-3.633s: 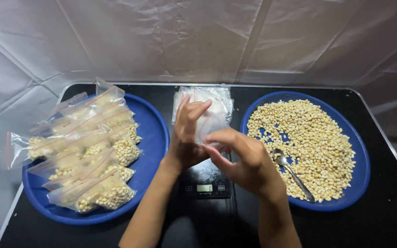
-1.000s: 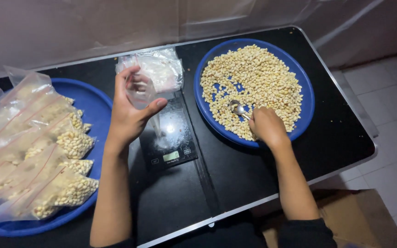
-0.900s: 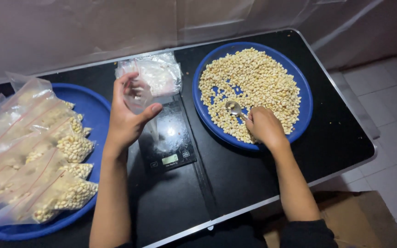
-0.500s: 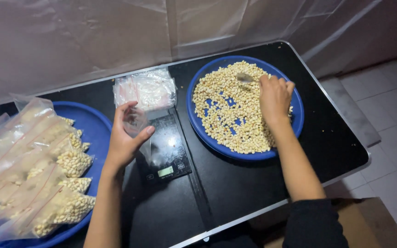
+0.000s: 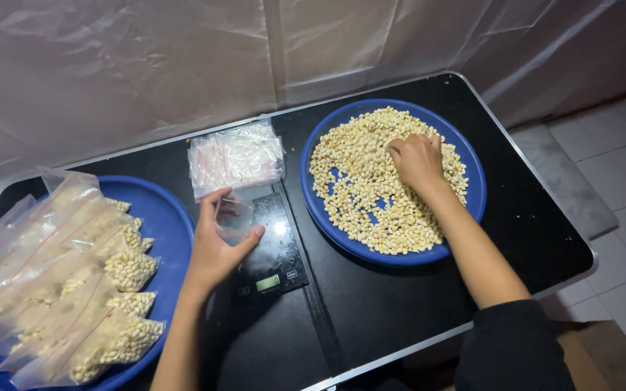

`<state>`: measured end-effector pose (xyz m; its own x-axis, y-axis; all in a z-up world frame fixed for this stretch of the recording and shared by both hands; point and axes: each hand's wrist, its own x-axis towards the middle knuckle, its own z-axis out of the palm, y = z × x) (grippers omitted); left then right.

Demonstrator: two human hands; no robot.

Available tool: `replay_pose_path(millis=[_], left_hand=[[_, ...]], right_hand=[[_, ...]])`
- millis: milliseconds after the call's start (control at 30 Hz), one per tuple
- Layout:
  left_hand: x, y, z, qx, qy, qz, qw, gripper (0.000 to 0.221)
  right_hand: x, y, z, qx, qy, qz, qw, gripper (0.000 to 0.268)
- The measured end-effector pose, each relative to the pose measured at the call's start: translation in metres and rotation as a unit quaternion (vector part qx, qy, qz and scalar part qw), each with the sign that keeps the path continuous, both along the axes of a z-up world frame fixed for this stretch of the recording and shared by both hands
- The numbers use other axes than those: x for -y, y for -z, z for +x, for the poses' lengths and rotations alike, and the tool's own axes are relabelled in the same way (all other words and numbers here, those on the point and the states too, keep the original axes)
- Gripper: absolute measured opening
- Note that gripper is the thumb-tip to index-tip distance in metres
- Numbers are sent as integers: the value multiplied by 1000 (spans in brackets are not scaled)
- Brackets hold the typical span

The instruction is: The person is scooping seeds from a plate into small plastic bags and weighing them on a digital scale to ensure a specific amount in each bag.

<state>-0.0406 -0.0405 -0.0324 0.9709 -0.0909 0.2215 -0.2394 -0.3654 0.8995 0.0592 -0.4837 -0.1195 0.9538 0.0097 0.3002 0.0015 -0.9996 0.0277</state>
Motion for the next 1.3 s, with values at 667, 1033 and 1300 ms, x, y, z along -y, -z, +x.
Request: replay_pose_path(millis=[667, 1033, 1300], left_hand=[[19, 44, 7, -11, 0, -71, 997, 92], [25, 39, 5, 50, -14, -42, 998, 86], [39, 47, 14, 98, 6, 12, 995, 83]], right_hand=[[-48, -114, -47, -217, 55, 237, 945, 32], [-68, -155, -60, -243, 50, 205, 947, 33], [-98, -182, -65, -253, 26, 202, 946, 31]])
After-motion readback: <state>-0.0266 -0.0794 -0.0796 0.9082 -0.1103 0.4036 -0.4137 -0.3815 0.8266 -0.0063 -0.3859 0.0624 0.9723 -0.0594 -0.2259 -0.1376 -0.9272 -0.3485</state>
